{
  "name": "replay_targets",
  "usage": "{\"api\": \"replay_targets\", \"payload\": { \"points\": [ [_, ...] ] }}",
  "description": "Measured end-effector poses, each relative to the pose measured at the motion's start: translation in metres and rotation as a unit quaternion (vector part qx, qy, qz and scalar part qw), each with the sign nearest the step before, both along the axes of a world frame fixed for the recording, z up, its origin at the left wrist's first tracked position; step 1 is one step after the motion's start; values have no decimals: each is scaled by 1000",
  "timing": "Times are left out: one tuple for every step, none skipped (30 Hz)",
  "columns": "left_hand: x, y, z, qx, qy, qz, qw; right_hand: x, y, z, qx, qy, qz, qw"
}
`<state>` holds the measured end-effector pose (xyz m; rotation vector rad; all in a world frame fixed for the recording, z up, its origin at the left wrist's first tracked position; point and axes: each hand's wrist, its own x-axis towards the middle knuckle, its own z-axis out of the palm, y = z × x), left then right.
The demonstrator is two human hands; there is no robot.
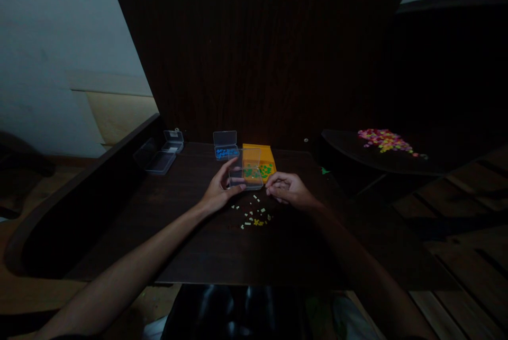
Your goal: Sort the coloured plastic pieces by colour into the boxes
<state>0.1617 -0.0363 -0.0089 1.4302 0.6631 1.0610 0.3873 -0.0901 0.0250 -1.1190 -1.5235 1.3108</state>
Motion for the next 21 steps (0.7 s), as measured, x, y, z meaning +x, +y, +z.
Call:
{"api": "replay_targets", "payload": {
  "points": [
    [0,0,0,1,0,-2,1000,0,0,0,-5,13,-7,1000],
    [0,-1,-1,1,-1,-5,1000,0,0,-1,-8,22,-12,1000],
    [0,-1,-1,1,-1,-8,1000,-1,0,-2,-8,30,-16,999],
    [0,-2,0,0,-1,-10,1000,-1,0,-2,-8,35,-19,999],
    [0,-2,0,-1,0,-11,1000,-2,0,-2,-8,38,-21,999],
    [0,-2,0,-4,0,-11,1000,-2,0,-2,-8,39,-24,999],
    [0,-3,1,-6,1,-10,1000,-3,0,-2,-9,40,-25,999],
    [1,-3,1,-7,3,-11,1000,-3,0,-2,-11,41,-29,999],
    [1,-3,1,-7,3,-12,1000,-4,0,-2,-12,39,-34,999],
    [1,-3,1,-5,4,-14,1000,-4,1,-1,-13,37,-41,998],
    [1,-3,1,-2,3,-15,1000,-4,1,-1,-13,34,-48,998],
    [1,-3,1,2,3,-16,1000,-4,2,-2,-14,31,-55,998],
    [1,-3,1,6,3,-17,1000,-4,2,-2,-13,29,-61,998],
    [1,-3,0,8,3,-17,1000,-3,3,-3,-11,28,-66,997],
    [1,-3,0,10,3,-16,1000,-3,4,-4,-9,28,-68,997],
    [2,-3,0,10,3,-16,1000,-3,4,-5,-5,29,-70,997],
    [2,-3,-1,9,3,-16,1000,-2,5,-6,-1,28,-72,997],
    [2,-3,-1,7,1,-15,1000,-2,5,-7,3,28,-73,997],
    [2,-3,0,4,-1,-15,1000,-2,5,-7,6,27,-74,997],
    [2,-3,0,1,-2,-15,1000,-2,5,-7,9,27,-76,997],
    [2,-4,0,-1,-3,-16,1000,-2,5,-7,11,27,-78,997]
  ]
}}
